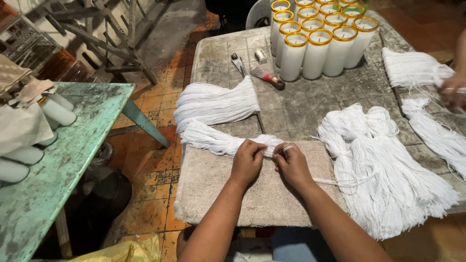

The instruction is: The person is organizing long white cotton wicks into bundles and tying them with a thin string on a workspace.

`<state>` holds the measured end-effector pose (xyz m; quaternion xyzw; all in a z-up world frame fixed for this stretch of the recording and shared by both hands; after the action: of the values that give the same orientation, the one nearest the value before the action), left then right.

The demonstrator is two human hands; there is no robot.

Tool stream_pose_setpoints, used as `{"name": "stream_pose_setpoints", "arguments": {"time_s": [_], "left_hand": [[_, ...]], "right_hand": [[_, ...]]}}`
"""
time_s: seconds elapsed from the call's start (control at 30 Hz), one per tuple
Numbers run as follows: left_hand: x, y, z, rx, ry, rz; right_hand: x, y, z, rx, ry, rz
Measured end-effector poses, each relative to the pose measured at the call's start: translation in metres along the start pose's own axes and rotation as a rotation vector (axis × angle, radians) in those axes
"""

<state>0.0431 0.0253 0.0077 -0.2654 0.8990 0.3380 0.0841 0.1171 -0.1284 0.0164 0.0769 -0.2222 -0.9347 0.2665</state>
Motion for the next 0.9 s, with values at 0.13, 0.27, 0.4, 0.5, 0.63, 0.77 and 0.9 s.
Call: {"name": "stream_pose_setpoints", "arguments": {"time_s": [0.13,0.27,0.4,0.5,0.63,0.77,0.9], "left_hand": [[0.000,-0.008,0.006,-0.119,-0.004,0.045],[0.002,-0.010,0.004,-0.215,-0.064,0.032],[0.000,-0.011,0.005,-0.233,-0.082,0.023],[0.000,-0.008,0.004,-0.177,-0.075,-0.006],[0.002,-0.007,0.002,-0.147,-0.064,-0.004],[0.001,-0.005,0.004,-0.117,-0.052,-0.002],[0.002,-0.004,0.003,-0.125,-0.056,0.006]], "right_hand": [[0.019,0.019,0.038,0.033,-0.002,0.054],[0.057,0.054,0.101,0.037,-0.158,0.134],[0.008,0.063,0.011,0.116,0.009,0.101],[0.005,0.054,-0.007,-0.030,-0.037,0.086],[0.000,0.029,-0.003,0.032,0.035,0.107],[-0.006,0.016,-0.006,0.210,0.113,0.100],[-0.001,0.004,-0.003,0.312,0.124,0.129]]}}
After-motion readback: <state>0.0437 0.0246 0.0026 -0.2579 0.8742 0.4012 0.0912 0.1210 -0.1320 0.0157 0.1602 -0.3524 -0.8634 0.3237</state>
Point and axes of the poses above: each hand's wrist, its own x-axis away from the middle knuckle, its own y-axis out of the back of the hand, z = x × y, the point moved 5 cm from there along -x, towards the middle knuckle, and after that the axes turned 5 degrees about -x, right-handed, at the moved point
